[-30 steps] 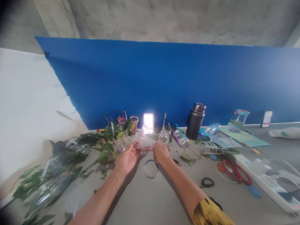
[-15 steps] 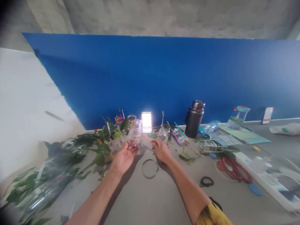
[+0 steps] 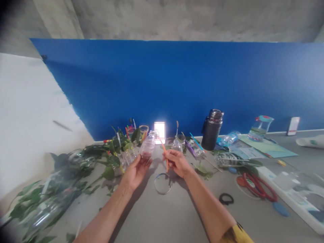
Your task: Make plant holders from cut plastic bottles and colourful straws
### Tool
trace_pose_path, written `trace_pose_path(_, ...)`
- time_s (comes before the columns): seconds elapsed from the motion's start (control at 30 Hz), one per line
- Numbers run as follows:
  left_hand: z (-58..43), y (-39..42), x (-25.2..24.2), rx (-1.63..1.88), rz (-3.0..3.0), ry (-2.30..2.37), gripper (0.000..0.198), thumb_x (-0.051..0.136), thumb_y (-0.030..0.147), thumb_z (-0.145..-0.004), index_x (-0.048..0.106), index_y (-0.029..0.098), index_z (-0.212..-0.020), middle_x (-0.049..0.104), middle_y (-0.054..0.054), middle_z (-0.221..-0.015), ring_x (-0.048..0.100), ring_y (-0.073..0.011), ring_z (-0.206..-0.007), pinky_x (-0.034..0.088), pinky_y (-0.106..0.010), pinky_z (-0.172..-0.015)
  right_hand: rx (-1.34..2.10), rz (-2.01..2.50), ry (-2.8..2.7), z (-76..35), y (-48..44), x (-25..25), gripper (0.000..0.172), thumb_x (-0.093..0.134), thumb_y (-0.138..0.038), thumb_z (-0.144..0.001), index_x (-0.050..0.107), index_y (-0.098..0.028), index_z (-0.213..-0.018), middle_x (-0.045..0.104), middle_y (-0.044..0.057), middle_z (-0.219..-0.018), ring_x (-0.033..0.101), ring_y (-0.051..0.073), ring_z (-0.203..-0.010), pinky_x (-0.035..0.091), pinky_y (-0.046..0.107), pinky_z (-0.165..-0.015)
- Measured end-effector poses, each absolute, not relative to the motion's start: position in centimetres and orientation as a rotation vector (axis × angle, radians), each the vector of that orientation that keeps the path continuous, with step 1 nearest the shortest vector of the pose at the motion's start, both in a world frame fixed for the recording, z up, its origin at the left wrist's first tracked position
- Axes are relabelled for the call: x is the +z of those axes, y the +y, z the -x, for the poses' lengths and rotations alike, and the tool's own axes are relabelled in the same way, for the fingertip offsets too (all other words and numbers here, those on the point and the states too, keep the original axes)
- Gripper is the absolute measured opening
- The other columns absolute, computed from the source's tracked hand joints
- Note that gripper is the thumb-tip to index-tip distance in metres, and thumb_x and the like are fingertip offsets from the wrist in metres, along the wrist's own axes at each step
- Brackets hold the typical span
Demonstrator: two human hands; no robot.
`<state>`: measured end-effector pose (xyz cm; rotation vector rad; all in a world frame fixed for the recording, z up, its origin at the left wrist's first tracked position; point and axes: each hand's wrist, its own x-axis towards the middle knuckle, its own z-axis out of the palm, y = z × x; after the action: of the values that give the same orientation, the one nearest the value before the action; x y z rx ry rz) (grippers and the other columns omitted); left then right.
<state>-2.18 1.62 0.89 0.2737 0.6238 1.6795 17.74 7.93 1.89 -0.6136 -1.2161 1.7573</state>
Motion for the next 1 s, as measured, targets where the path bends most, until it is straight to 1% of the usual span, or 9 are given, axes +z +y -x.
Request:
trace_pose_path(0.1, 2.1, 1.6, 0.5, 1.669, -0.294, 0.657, 0.007, 0.069, 0.013, -0.094, 0.076, 0.013, -0.095, 0.081, -0.012, -0.101, 0.077, -0.0202, -0.095, 0.063, -0.035, -0.090, 1.726, 0.595, -1.148, -17.3, 7.6, 1.9, 0.046, 0.096, -0.050, -0.062, 0.069, -0.016, -0.077, 0.065, -0.002, -0.071, 0.047, 0.005, -0.049, 0.031, 0.018, -0.045)
trace_pose_path(0.23, 1.8, 1.5, 0.3, 1.654, -0.340, 0.650, 0.005, 0.072, 0.013, -0.092, 0.076, 0.012, -0.094, 0.081, -0.012, -0.101, 0.077, -0.0207, -0.096, 0.063, -0.035, -0.090, 1.765, 0.577, -1.143, -16.6, 7.0, 1.8, 0.045, 0.096, -0.042, -0.064, 0.073, -0.017, -0.093, 0.062, -0.005, -0.065, 0.051, 0.007, -0.050, 0.039, 0.019, -0.048)
trace_pose_path(0.3, 1.7, 1.5, 0.4, 1.670, -0.342, 0.646, 0.005, 0.072, 0.013, -0.092, 0.076, 0.012, -0.095, 0.081, -0.012, -0.102, 0.077, -0.0213, -0.097, 0.063, -0.036, -0.093, 1.880, 0.580, -1.152, -16.2, 6.8, 1.6, 0.040, 0.093, -0.037, -0.065, 0.073, -0.016, -0.093, 0.063, -0.003, -0.066, 0.049, 0.007, -0.049, 0.037, 0.018, -0.045)
trace_pose_path(0.43, 1.7, 1.5, 0.8, 1.704, -0.309, 0.671, 0.007, 0.068, 0.011, -0.093, 0.075, 0.013, -0.097, 0.080, -0.012, -0.104, 0.077, -0.0211, -0.099, 0.063, -0.037, -0.093, 2.103, 0.752, -1.165, -16.0, 6.9, 1.1, 0.029, 0.085, -0.028, -0.066, 0.069, -0.013, -0.084, 0.059, -0.003, -0.058, 0.043, 0.005, -0.044, 0.025, 0.015, -0.039)
trace_pose_path(0.53, 1.6, 1.5, 0.8, 1.701, -0.326, 0.673, 0.008, 0.068, 0.011, -0.093, 0.074, 0.013, -0.097, 0.080, -0.012, -0.106, 0.076, -0.0214, -0.099, 0.063, -0.038, -0.094, 2.156, 0.831, -1.264, -16.8, 7.4, 1.0, 0.031, 0.081, -0.023, -0.066, 0.070, -0.014, -0.093, 0.060, -0.004, -0.055, 0.037, 0.003, -0.039, 0.021, 0.013, -0.037)
trace_pose_path(0.6, 1.5, 1.6, 0.6, 1.689, -0.357, 0.677, 0.007, 0.069, 0.012, -0.093, 0.074, 0.013, -0.097, 0.079, -0.013, -0.106, 0.076, -0.0207, -0.097, 0.063, -0.038, -0.095, 2.208, 0.773, -1.360, -17.8, 7.8, 1.3, 0.032, 0.079, -0.024, -0.068, 0.071, -0.013, -0.097, 0.063, -0.004, -0.056, 0.034, 0.002, -0.036, 0.021, 0.013, -0.036)
trace_pose_path(0.73, 1.6, 1.5, 0.2, 1.660, -0.413, 0.692, 0.007, 0.074, 0.018, -0.091, 0.075, 0.014, -0.097, 0.079, -0.011, -0.106, 0.075, -0.0218, -0.099, 0.063, -0.042, -0.095, 2.262, 0.563, -1.513, -19.8, 8.4, 1.9, 0.027, 0.080, -0.030, -0.069, 0.071, -0.013, -0.087, 0.063, -0.003, -0.053, 0.032, 0.002, -0.032, 0.021, 0.015, -0.033)
trace_pose_path(0.9, 2.0, 1.1, 0.3, 1.601, -0.454, 0.647, 0.016, 0.082, 0.022, -0.085, 0.074, 0.016, -0.098, 0.078, -0.011, -0.108, 0.073, -0.0292, -0.109, 0.063, -0.053, -0.094, 2.116, 0.371, -1.351, -20.5, 8.2, 2.2, 0.040, 0.085, -0.041, -0.069, 0.070, -0.017, -0.097, 0.055, -0.009, -0.050, 0.026, 0.002, -0.032, 0.021, 0.016, -0.035)
trace_pose_path(1.0, 1.9, 1.1, 0.4, 1.617, -0.448, 0.638, 0.016, 0.084, 0.022, -0.084, 0.075, 0.016, -0.096, 0.079, -0.010, -0.106, 0.074, -0.0278, -0.107, 0.062, -0.049, -0.095, 1.963, 0.404, -1.242, -19.3, 7.7, 2.1, 0.054, 0.089, -0.044, -0.068, 0.070, -0.018, -0.113, 0.062, -0.006, -0.060, 0.045, 0.006, -0.042, 0.035, 0.018, -0.042)
